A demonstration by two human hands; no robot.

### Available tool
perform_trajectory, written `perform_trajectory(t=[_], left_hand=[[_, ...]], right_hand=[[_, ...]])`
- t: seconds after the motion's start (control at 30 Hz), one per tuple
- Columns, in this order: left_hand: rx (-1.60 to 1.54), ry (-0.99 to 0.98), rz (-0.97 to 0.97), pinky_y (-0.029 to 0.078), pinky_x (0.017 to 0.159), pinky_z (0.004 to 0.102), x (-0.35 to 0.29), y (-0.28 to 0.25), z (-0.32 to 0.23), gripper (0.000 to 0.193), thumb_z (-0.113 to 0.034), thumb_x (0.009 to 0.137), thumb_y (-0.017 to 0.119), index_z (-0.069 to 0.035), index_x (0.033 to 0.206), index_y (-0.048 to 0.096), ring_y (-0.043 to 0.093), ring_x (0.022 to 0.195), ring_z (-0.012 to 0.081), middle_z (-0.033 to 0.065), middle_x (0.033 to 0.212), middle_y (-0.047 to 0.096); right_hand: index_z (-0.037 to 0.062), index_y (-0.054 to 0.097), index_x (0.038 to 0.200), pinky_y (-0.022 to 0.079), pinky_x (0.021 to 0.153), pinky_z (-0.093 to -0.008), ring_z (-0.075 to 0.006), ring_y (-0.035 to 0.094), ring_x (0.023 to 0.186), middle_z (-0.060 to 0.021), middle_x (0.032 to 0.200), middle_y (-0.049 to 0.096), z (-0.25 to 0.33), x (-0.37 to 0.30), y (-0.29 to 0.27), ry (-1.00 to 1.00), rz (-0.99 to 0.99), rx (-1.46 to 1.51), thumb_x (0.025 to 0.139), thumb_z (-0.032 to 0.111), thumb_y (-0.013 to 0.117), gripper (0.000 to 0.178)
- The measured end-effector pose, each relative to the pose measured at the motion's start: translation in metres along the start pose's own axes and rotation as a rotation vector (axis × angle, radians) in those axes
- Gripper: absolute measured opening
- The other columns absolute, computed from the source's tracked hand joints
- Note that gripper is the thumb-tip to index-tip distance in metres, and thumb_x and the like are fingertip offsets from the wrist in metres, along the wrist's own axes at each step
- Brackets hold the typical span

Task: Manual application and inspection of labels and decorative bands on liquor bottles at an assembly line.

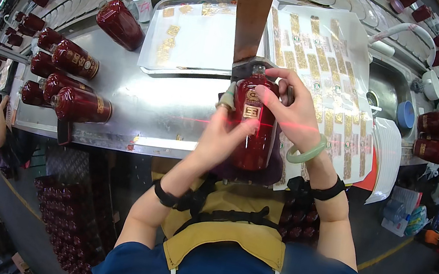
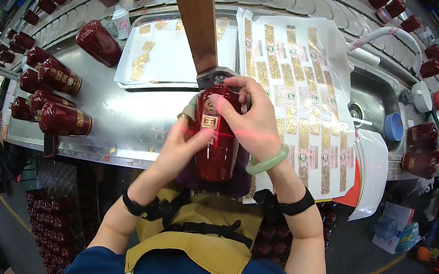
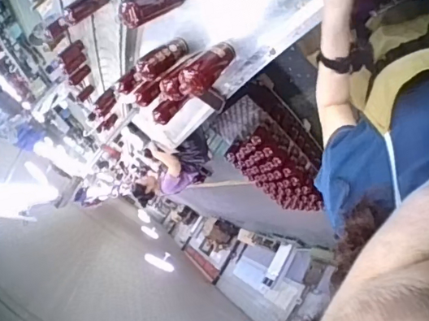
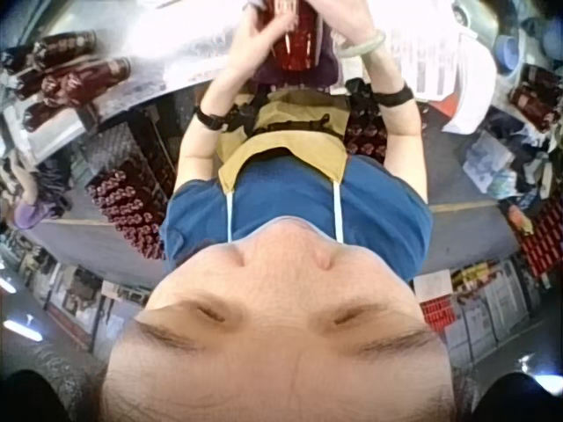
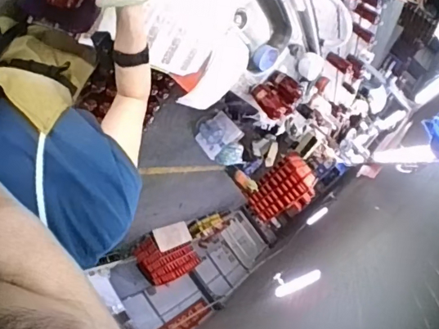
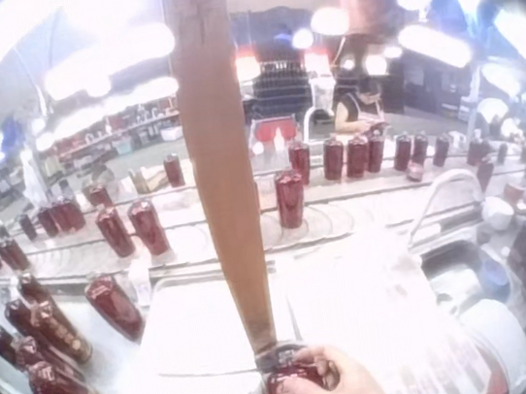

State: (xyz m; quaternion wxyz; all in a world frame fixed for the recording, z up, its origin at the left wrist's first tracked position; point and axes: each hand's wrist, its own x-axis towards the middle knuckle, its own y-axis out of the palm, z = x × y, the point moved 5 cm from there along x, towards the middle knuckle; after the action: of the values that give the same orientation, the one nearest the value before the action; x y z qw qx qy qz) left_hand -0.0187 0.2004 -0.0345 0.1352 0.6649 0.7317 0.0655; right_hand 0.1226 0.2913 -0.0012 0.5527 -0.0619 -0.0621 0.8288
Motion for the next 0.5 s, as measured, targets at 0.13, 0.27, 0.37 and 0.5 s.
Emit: perform_trajectory(t=[0.13,0.27,0.37,0.5], left_hand=[[0.182,0.065,0.02,0.042,0.11,0.0371,-0.009,0.013,-0.017,0.078,-0.015,0.096,0.072,0.005,0.155,0.025,0.052,0.129,0.0212,0.0158,0.143,0.049],[0.058,0.005,0.013,0.044,0.11,0.0374,-0.009,0.007,-0.007,0.078,-0.011,0.096,0.072,0.003,0.156,0.024,0.051,0.131,0.0209,0.0151,0.146,0.047],[0.077,-0.047,0.058,0.045,0.111,0.0372,-0.007,0.009,-0.002,0.077,-0.007,0.096,0.071,0.001,0.157,0.024,0.052,0.132,0.0204,0.0141,0.147,0.047],[0.023,-0.029,-0.005,0.043,0.11,0.0379,-0.005,0.012,-0.002,0.078,-0.013,0.093,0.075,0.003,0.153,0.028,0.052,0.129,0.0212,0.0151,0.142,0.05]], right_hand=[[0.0031,0.068,0.115,0.036,0.065,-0.0206,-0.0045,0.038,0.073,0.0069,0.084,0.041,-0.016,0.004,-0.004,0.089,0.016,0.088,0.088,0.023,0.081,0.035],[0.0024,0.069,0.111,0.035,0.066,-0.0194,-0.004,0.038,0.074,0.0076,0.083,0.041,-0.018,0.005,-0.004,0.13,0.024,0.158,0.091,0.024,0.08,0.032],[0.003,0.069,0.107,0.035,0.066,-0.0197,-0.004,0.038,0.075,0.0079,0.081,0.041,-0.017,0.006,-0.003,0.146,0.012,0.139,0.09,0.025,0.081,0.031],[0.0035,0.068,0.104,0.035,0.066,-0.0203,-0.0041,0.039,0.076,0.0076,0.081,0.043,-0.014,0.008,-0.002,0.106,-0.017,0.094,0.087,0.026,0.083,0.032]])
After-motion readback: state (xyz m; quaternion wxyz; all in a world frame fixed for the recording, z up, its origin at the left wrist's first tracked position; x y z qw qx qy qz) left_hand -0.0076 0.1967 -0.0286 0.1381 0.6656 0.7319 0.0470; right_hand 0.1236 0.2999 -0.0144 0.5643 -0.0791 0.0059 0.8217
